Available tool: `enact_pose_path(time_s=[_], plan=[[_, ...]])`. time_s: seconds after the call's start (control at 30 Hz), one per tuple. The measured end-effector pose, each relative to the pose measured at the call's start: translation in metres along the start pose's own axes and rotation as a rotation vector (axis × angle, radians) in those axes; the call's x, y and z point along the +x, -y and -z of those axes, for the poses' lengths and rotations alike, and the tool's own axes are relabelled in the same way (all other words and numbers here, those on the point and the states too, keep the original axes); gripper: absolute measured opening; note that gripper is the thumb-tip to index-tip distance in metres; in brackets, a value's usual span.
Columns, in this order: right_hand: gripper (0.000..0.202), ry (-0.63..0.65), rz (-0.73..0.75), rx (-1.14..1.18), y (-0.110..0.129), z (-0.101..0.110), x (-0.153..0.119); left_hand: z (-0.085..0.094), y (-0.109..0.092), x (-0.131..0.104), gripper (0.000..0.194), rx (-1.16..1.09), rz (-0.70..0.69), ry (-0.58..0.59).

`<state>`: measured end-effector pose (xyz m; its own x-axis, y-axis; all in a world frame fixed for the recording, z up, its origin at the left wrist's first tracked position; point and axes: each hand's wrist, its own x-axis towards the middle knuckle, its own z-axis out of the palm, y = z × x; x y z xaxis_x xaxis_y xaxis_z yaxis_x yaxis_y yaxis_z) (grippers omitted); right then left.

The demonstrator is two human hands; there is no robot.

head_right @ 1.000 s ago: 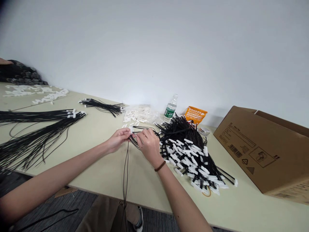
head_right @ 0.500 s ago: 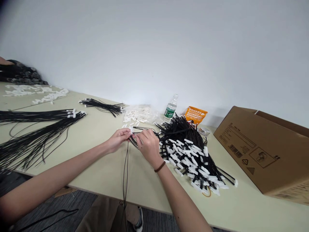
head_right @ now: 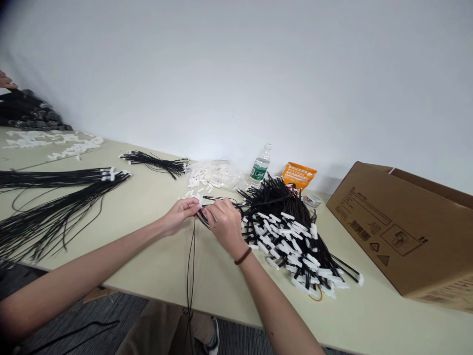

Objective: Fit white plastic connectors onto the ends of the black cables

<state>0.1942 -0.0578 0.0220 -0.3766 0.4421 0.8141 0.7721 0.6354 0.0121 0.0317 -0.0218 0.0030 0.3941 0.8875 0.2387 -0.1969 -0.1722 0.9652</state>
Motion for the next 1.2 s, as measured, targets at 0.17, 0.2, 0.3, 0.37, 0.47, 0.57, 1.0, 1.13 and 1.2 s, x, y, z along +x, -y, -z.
enact_pose_path(time_s=[0.17, 0.2, 0.3, 0.37, 0.47, 0.57, 1.0, 1.13, 1.2], plan=[[0.018, -0.063, -0.001, 0.013, 0.0, -0.002, 0.001, -0.002, 0.001, 0.002, 0.027, -0.076, 0.034, -0.031], [0.016, -0.09, 0.002, 0.007, 0.001, -0.002, 0.001, -0.002, 0.002, 0.002, 0.027, -0.11, 0.047, -0.045], [0.014, -0.114, 0.067, -0.031, 0.003, -0.001, 0.002, -0.001, 0.002, 0.004, 0.027, -0.223, 0.09, -0.098], [0.018, -0.052, 0.164, -0.049, 0.004, -0.002, 0.001, 0.001, 0.001, 0.004, 0.026, -0.281, 0.106, -0.114], [0.018, 0.042, 0.303, -0.068, 0.004, -0.006, -0.002, 0.003, -0.001, 0.004, 0.025, -0.321, 0.121, -0.115], [0.016, 0.059, 0.357, -0.096, 0.004, -0.012, -0.005, 0.003, -0.002, 0.004, 0.024, -0.339, 0.134, -0.119], [0.013, -0.054, 0.41, -0.132, 0.005, -0.022, -0.007, 0.003, -0.004, 0.004, 0.021, -0.349, 0.13, -0.096], [0.015, -0.032, 0.401, -0.121, 0.004, -0.02, -0.006, 0.003, -0.003, 0.004, 0.021, -0.339, 0.12, -0.099], [0.015, -0.01, 0.383, -0.105, 0.003, -0.019, -0.006, 0.004, -0.002, 0.005, 0.02, -0.333, 0.111, -0.098]])
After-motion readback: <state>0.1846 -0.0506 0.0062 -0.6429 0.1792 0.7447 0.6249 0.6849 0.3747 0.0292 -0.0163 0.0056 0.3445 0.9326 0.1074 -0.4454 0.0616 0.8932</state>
